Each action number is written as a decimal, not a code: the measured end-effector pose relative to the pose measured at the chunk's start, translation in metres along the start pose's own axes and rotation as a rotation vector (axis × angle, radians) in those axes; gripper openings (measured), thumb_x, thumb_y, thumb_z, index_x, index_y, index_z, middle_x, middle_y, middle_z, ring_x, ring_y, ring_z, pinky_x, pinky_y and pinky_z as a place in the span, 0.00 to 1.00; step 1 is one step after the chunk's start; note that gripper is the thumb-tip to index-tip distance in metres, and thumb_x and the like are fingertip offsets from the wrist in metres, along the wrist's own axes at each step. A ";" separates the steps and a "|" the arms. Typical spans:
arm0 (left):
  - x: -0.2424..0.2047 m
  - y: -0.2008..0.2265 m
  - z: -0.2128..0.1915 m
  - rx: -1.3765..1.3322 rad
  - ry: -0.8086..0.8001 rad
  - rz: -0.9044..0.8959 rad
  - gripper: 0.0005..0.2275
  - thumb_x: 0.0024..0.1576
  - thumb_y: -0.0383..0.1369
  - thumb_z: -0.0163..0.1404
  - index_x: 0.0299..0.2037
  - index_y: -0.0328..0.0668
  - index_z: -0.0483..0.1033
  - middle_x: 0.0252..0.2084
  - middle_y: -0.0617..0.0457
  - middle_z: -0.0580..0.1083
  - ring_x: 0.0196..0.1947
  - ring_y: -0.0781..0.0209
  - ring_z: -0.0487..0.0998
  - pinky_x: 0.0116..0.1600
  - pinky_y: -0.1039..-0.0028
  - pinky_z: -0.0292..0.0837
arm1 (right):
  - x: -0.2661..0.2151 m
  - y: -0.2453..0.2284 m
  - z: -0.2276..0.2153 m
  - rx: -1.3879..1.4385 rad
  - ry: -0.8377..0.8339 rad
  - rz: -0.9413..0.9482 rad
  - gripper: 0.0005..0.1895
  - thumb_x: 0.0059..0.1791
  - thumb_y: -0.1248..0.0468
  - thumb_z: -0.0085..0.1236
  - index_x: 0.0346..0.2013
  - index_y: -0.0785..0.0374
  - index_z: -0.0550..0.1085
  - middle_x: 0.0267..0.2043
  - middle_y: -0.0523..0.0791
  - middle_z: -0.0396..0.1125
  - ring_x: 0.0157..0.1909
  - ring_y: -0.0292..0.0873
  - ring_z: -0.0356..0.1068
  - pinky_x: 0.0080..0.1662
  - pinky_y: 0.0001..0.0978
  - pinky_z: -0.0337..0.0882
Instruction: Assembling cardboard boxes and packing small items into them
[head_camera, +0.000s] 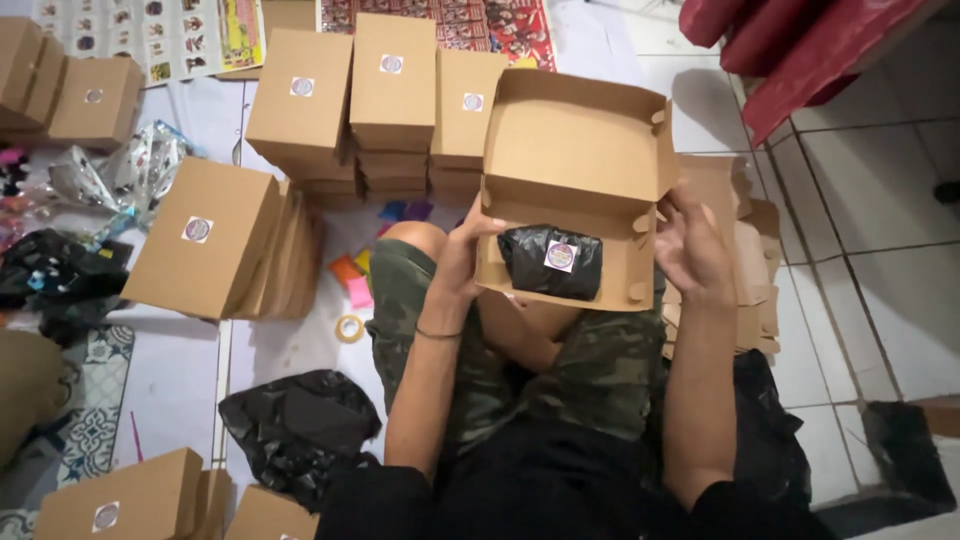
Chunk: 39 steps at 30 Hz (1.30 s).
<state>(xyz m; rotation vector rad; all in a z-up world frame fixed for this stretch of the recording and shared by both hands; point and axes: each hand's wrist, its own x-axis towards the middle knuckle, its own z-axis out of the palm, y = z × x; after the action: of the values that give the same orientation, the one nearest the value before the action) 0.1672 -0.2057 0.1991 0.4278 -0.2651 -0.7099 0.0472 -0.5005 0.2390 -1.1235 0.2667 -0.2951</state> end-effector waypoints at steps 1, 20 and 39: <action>-0.004 -0.001 -0.009 -0.001 0.004 0.000 0.35 0.51 0.22 0.50 0.73 0.54 0.59 0.60 0.38 0.69 0.56 0.38 0.74 0.61 0.43 0.71 | -0.017 -0.018 0.036 0.000 0.000 0.004 0.20 0.59 0.47 0.46 0.54 0.58 0.73 0.51 0.41 0.63 0.56 0.52 0.71 0.56 0.53 0.76; -0.033 0.010 -0.051 0.099 0.093 -0.033 0.40 0.49 0.23 0.50 0.76 0.53 0.52 0.67 0.37 0.64 0.61 0.39 0.69 0.65 0.45 0.65 | 0.015 0.014 0.051 0.036 -0.085 0.130 0.28 0.57 0.40 0.43 0.61 0.56 0.72 0.57 0.44 0.70 0.57 0.47 0.72 0.55 0.44 0.74; -0.055 -0.036 -0.142 -0.229 0.380 -0.112 0.23 0.52 0.28 0.54 0.60 0.35 0.71 0.47 0.37 0.79 0.40 0.51 0.82 0.46 0.63 0.78 | -0.006 0.040 0.018 -0.218 -0.216 -0.167 0.31 0.45 0.71 0.62 0.64 0.67 0.68 0.60 0.55 0.66 0.64 0.59 0.67 0.64 0.65 0.64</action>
<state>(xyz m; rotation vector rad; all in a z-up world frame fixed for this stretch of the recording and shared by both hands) 0.1598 -0.1522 0.0520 0.3518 0.1984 -0.7431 0.0521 -0.4673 0.2097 -1.3856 0.0128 -0.2945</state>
